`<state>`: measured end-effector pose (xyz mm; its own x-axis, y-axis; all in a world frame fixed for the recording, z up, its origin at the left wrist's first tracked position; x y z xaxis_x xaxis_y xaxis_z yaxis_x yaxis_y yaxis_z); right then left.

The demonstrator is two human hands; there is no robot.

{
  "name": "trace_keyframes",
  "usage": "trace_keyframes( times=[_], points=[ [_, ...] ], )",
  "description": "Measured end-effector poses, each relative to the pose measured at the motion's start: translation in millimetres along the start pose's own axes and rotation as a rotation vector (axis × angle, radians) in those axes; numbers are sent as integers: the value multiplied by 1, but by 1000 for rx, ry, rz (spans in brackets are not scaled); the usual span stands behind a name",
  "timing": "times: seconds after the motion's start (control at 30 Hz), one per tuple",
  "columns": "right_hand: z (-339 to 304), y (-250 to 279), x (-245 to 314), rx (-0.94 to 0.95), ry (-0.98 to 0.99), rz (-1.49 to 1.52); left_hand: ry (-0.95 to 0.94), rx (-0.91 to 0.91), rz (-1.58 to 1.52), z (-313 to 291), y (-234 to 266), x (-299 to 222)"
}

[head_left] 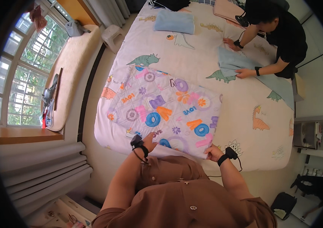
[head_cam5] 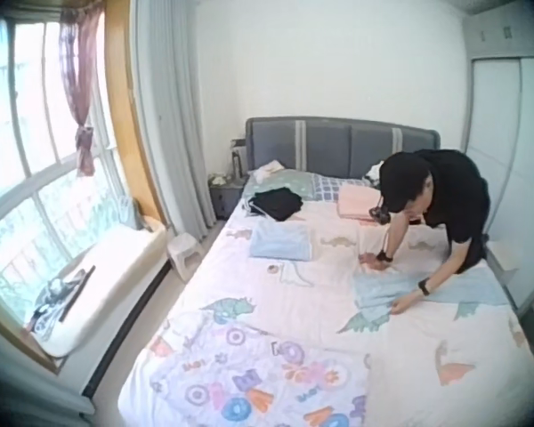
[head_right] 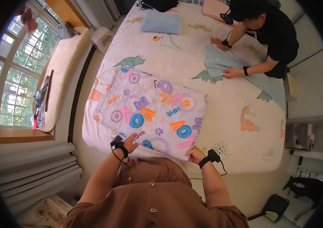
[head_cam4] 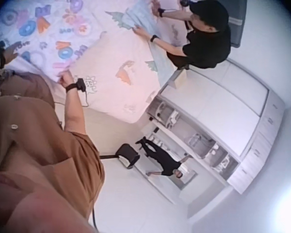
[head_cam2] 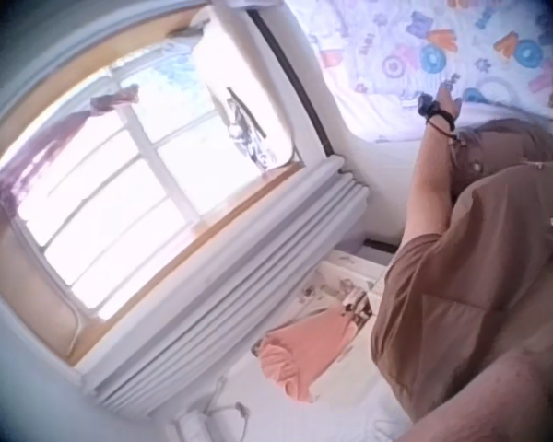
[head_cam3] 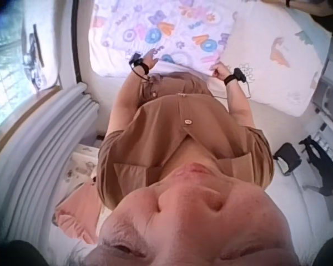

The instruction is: Folding a colorful patterned blanket on a bed.

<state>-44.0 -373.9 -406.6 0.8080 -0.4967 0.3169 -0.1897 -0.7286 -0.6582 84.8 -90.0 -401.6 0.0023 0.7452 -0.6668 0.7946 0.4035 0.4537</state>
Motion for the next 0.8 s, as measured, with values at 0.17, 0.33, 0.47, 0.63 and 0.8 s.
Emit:
trace_keyframes(
  times=[0.17,0.33,0.47,0.63,0.8],
  points=[
    [-4,-15,11,-56,-2,-100,165,135,125,35,-39,38],
    [-2,-51,31,-125,-26,-223,125,145,54,48,-66,71],
    [17,-107,69,-181,61,-354,57,93,-80,51,-71,87],
    [93,-215,110,-94,103,-667,-95,145,-544,46,-68,99],
    [221,-329,100,47,-17,-1095,-21,210,-783,35,-69,127]
  ],
)
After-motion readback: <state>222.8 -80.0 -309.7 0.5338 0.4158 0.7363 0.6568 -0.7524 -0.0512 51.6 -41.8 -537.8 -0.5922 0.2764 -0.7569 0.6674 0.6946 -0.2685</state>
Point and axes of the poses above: each hand's wrist, its own z-axis towards the middle knuckle, its own y-axis out of the back of the hand, x = y × z, the point moved 9 cm from there along z, towards the middle knuckle, and after that the axes turned 13 degrees about x, right-handed, at the moved point
